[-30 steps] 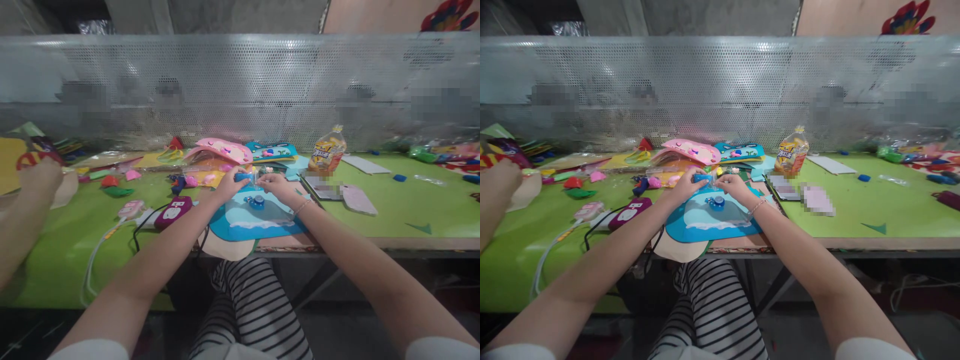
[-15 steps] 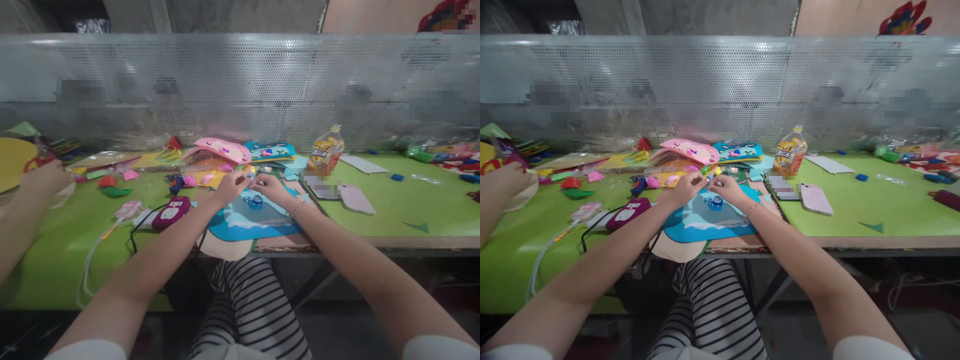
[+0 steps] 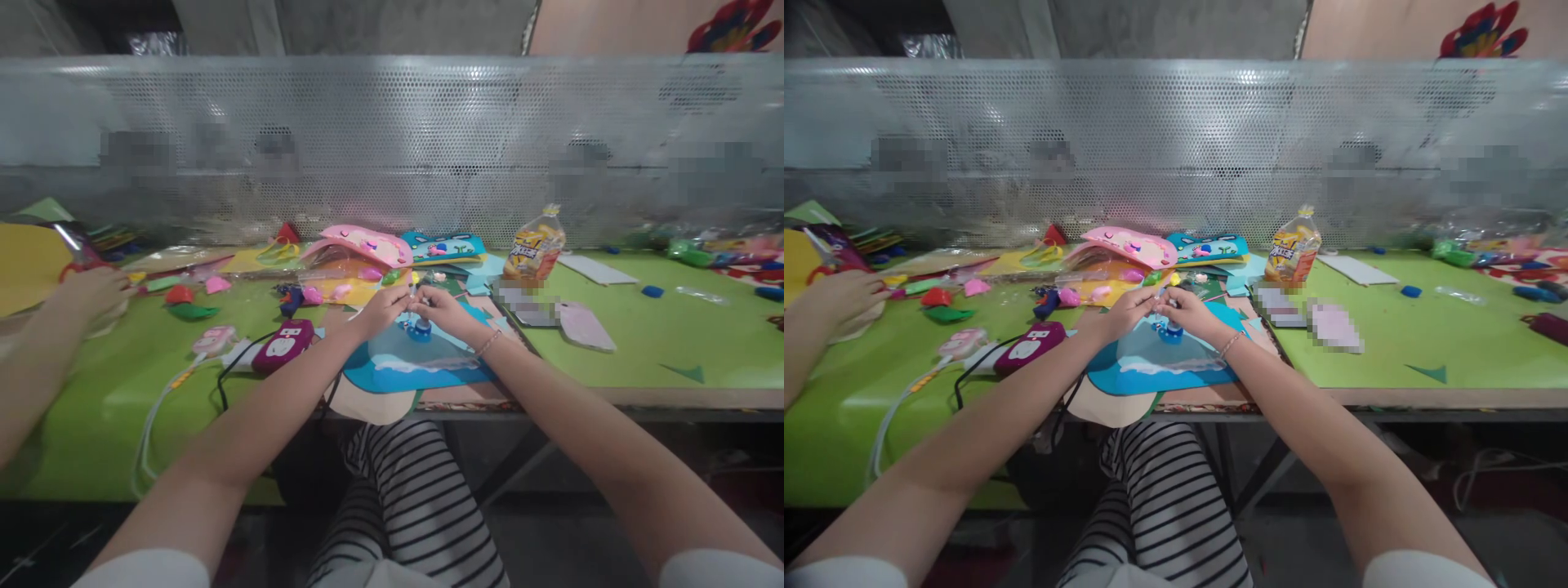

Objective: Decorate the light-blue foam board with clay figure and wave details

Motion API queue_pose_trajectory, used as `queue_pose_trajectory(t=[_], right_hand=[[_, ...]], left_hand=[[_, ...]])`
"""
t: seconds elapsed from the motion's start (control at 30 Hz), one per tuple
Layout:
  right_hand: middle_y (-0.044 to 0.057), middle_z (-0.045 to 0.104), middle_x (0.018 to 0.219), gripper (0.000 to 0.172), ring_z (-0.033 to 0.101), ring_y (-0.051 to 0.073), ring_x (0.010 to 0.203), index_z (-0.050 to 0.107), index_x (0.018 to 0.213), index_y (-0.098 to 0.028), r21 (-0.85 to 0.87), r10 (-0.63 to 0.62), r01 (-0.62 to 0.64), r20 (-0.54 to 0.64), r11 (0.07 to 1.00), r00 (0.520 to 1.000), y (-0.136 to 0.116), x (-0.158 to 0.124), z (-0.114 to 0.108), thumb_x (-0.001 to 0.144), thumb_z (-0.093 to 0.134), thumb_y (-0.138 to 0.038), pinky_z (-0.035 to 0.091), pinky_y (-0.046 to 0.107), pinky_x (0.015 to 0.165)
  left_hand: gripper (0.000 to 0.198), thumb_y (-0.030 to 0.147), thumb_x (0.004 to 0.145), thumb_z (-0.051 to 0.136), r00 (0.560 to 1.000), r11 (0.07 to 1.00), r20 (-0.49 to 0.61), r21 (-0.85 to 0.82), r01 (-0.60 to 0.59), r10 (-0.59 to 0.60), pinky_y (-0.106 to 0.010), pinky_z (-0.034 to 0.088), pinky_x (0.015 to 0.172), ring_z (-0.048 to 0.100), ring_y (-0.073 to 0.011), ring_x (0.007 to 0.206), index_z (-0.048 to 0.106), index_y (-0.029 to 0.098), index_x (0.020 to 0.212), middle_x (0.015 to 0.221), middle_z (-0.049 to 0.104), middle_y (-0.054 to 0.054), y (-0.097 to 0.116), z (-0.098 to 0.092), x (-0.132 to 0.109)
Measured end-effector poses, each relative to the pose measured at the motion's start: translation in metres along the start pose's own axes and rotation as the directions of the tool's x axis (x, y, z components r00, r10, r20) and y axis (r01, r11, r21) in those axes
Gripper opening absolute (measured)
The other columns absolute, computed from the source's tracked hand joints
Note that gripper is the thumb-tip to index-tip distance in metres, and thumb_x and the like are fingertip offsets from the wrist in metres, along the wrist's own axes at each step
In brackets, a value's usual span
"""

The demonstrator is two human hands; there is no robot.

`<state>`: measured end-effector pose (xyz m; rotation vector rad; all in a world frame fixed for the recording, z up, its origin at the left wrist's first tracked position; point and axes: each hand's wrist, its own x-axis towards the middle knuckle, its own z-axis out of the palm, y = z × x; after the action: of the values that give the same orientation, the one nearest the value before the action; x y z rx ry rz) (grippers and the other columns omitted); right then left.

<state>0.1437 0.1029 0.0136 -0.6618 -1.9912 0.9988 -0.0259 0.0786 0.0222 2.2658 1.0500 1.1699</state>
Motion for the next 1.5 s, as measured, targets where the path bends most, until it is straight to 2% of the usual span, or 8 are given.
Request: queue_pose_trajectory(t=[0.33, 0.6, 0.93, 1.03, 1.13, 1.27, 1.4, 1.5], right_hand=[[-0.005, 0.045, 0.062, 0.035, 0.042, 0.009, 0.052, 0.047, 0.066, -0.021, 0.399, 0.044, -0.057, 0.042, 0.915, 0.998, -0.008, 0.0, 0.006, 0.07, 0.067, -0.05, 0.038, 0.024, 0.049], [-0.004, 0.046, 0.063, 0.023, 0.045, 0.008, 0.058, 0.05, 0.067, -0.019, 0.697, 0.098, -0.119, 0.07, 0.707, 0.993, -0.007, 0.001, 0.014, 0.071, 0.07, -0.03, 0.044, 0.019, 0.057], [-0.006, 0.042, 0.056, 0.02, 0.044, 0.006, 0.052, 0.048, 0.066, -0.019, 0.766, 0.107, -0.095, 0.034, 0.636, 0.994, -0.013, -0.001, 0.006, 0.074, 0.066, -0.024, 0.045, 0.018, 0.052], [-0.006, 0.041, 0.055, 0.021, 0.045, 0.007, 0.052, 0.048, 0.067, -0.02, 0.706, 0.09, -0.053, -0.015, 0.706, 0.996, -0.016, 0.0, 0.005, 0.073, 0.066, -0.028, 0.046, 0.019, 0.051], [-0.006, 0.043, 0.055, 0.025, 0.046, 0.008, 0.052, 0.048, 0.065, -0.02, 0.578, 0.083, -0.012, -0.096, 0.816, 0.992, -0.014, 0.002, 0.005, 0.072, 0.067, -0.034, 0.048, 0.023, 0.054], [-0.005, 0.047, 0.059, 0.028, 0.048, 0.009, 0.057, 0.047, 0.063, -0.02, 0.461, 0.069, 0.001, -0.135, 0.887, 0.988, -0.007, 0.005, 0.003, 0.069, 0.068, -0.039, 0.05, 0.026, 0.06], [-0.005, 0.046, 0.063, 0.023, 0.047, 0.009, 0.06, 0.046, 0.063, -0.02, 0.537, 0.063, 0.013, -0.123, 0.844, 0.99, -0.003, 0.005, -0.001, 0.069, 0.065, -0.033, 0.047, 0.023, 0.059], [-0.005, 0.045, 0.063, 0.02, 0.046, 0.009, 0.06, 0.045, 0.064, -0.021, 0.513, 0.053, 0.031, -0.148, 0.858, 0.988, -0.001, 0.005, -0.004, 0.069, 0.062, -0.031, 0.045, 0.023, 0.058]], left_hand=[[0.023, 0.028, 0.083, 0.042, 0.994, 0.999, -0.104, 0.0, 0.047, -0.046, -0.026, 0.032, 0.058, 0.039, -0.0119, 0.06, 0.039, 0.019, 0.062, 0.059, 0.039, 0.002, 0.01, 0.004, 0.0], [0.02, 0.028, 0.077, 0.047, 0.993, 0.904, -0.061, -0.422, 0.063, -0.098, -0.024, 0.038, 0.058, 0.042, -0.0105, 0.058, 0.04, 0.018, 0.061, 0.059, 0.041, 0.003, 0.006, 0.009, 0.005], [0.028, 0.019, 0.066, 0.05, 0.985, 0.682, -0.068, -0.729, 0.061, -0.16, -0.022, 0.03, 0.049, 0.029, -0.0068, 0.049, 0.027, 0.018, 0.05, 0.052, 0.028, 0.004, 0.006, 0.01, 0.007], [0.031, 0.022, 0.069, 0.052, 0.993, 0.704, -0.051, -0.709, 0.042, -0.111, -0.023, 0.029, 0.049, 0.029, -0.0069, 0.049, 0.027, 0.018, 0.051, 0.053, 0.028, 0.004, 0.005, 0.007, 0.006], [0.035, 0.025, 0.074, 0.053, 0.987, 0.814, -0.119, -0.581, 0.018, -0.107, -0.024, 0.03, 0.049, 0.029, -0.0074, 0.049, 0.027, 0.019, 0.052, 0.053, 0.026, 0.005, 0.004, 0.005, 0.006], [0.025, 0.04, 0.076, 0.06, 0.959, 0.973, -0.279, -0.229, -0.017, -0.048, -0.028, 0.043, 0.068, 0.052, -0.0139, 0.074, 0.049, 0.018, 0.075, 0.075, 0.051, 0.0, -0.001, 0.003, 0.004], [0.076, 0.046, 0.058, 0.077, 0.985, 0.998, -0.165, -0.039, -0.057, 0.05, -0.037, 0.044, 0.09, 0.049, -0.0263, 0.115, 0.043, 0.018, 0.12, 0.125, 0.048, -0.014, -0.012, 0.006, 0.003], [0.067, 0.048, 0.066, 0.072, 0.992, 0.999, -0.12, 0.036, -0.029, 0.033, -0.039, 0.045, 0.092, 0.053, -0.0273, 0.113, 0.048, 0.016, 0.12, 0.122, 0.054, -0.014, -0.016, 0.007, 0.004]])
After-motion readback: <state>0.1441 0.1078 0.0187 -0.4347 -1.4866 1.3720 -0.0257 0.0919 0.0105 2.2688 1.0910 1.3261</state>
